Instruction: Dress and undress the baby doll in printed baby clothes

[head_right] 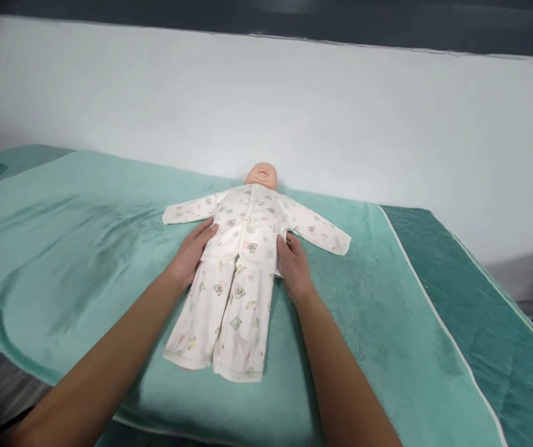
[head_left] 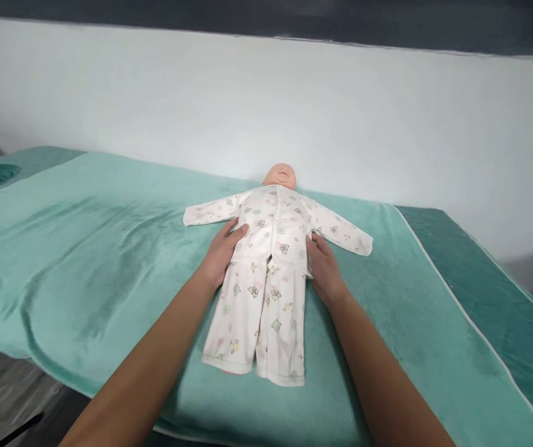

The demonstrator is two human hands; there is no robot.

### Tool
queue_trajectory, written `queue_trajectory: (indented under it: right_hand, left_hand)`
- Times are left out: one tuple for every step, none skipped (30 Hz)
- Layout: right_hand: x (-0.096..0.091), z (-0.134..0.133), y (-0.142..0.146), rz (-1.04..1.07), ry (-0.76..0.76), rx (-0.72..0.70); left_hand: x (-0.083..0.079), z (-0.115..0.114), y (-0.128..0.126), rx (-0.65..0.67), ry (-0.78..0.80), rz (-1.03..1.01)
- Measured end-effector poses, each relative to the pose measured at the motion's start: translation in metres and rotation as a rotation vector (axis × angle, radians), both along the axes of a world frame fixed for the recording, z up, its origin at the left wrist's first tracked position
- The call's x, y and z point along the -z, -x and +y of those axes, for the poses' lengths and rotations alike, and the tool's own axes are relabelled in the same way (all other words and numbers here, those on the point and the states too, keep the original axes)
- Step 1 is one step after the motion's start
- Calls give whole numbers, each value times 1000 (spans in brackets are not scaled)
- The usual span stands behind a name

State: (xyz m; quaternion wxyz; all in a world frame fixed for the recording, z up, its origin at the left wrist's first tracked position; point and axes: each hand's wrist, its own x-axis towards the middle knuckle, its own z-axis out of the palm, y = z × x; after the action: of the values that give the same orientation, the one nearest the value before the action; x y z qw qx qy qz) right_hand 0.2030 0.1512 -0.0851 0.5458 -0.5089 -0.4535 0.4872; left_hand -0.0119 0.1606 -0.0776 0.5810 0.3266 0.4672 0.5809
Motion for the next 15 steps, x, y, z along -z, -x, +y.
queue_trajectory:
  right_hand:
    - [-2, -2, -1, -41, 7, 2]
    - [-5, -6, -2, -106, 17, -1]
    - [-8, -9, -3, -192, 31, -7]
    - [-11, -14, -5, -290, 46, -19]
    - [-14, -19, -8, -395, 62, -29]
    - [-17, -24, -11, -489, 69, -34]
    - [-18, -29, -14, -555, 59, -27]
    - [-18, -34, -18, -600, 45, -1]
    - [-18, -40, -22, -639, 41, 29]
    - [-17, -46, -26, -668, 45, 70]
    - [-16, -53, -29, -693, 58, 112]
    - [-15, -60, -32, -711, 73, 150]
    - [-14, -68, -34, -722, 87, 177]
    - [-13, -76, -36, -733, 100, 193]
    - [-14, -85, -36, -743, 114, 201]
  left_hand:
    - [1, -4, 1, -13, 8, 31]
    - [2, -9, 3, -24, 2, 78]
    - [2, -17, 6, -34, -15, 141]
    - [3, -27, 10, -47, -42, 217]
    - [4, -40, 16, -71, -72, 304]
    - [6, -56, 23, -107, -100, 399]
    - [10, -74, 33, -158, -119, 492]
    - [15, -94, 45, -234, -136, 583]
    - [22, -116, 60, -299, -156, 680]
    - [31, -139, 78, -386, -164, 775]
    - [42, -163, 99, -488, -162, 872]
    - [56, -187, 123, -571, -136, 968]
    - [70, -210, 149, -646, -87, 1059]
    - [84, -234, 176, -711, -31, 1136]
    - [97, -256, 201, -743, 37, 1212]
